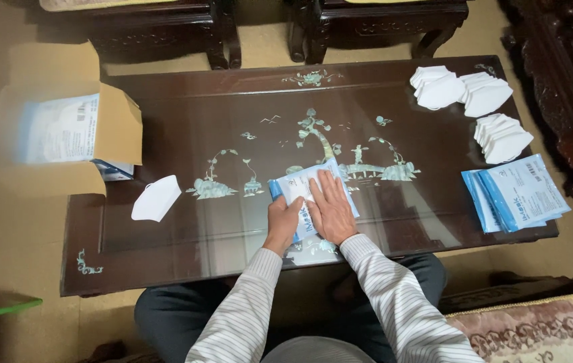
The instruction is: Manually folding white face masks and inserting them into individual blue packaging envelopes on a table.
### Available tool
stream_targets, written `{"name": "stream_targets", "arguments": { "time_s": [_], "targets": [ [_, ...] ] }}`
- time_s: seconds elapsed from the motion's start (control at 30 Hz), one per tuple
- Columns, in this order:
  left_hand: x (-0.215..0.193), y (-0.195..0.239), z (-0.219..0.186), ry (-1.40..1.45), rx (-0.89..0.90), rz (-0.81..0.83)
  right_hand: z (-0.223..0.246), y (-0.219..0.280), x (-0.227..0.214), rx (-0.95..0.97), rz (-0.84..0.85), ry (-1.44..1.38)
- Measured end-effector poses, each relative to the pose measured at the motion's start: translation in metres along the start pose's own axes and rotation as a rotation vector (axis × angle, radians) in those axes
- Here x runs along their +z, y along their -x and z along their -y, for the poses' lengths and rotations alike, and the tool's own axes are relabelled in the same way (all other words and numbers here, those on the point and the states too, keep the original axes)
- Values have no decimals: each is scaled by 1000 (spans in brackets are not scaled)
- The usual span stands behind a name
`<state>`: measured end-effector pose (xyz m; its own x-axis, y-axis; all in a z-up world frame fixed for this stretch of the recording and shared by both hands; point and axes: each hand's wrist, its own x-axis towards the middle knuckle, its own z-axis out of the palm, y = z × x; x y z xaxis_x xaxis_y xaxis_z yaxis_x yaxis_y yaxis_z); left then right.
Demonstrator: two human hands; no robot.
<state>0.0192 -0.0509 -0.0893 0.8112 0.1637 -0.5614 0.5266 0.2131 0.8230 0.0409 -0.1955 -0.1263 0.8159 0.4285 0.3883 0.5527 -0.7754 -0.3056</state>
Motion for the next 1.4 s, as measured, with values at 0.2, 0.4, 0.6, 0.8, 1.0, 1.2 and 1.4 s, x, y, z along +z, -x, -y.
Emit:
{"name": "stream_targets", "arguments": {
  "time_s": [0.2,0.4,0.6,0.8,1.0,1.2,1.4],
  "targets": [
    [-3,18,-28,-39,-26,69,-2,0,3,-3,26,29],
    [-10,-15,-1,-135,-46,50,-7,0,11,17,107,100],
    [-37,-17,4,-274,183,-121,1,-4,8,55,112,140],
    [-52,8,-15,-74,98,-173,-15,4,11,54,13,236],
    [-63,-44,49,38,185,-133,-121,29,-5,-10,-118,459],
    [-126,-57,58,-81,361,-371,-161,43,-22,141,-113,361],
    [-279,-30,3,-841,701,-1023,-152,47,-26,215,-64,287]
  ]
}}
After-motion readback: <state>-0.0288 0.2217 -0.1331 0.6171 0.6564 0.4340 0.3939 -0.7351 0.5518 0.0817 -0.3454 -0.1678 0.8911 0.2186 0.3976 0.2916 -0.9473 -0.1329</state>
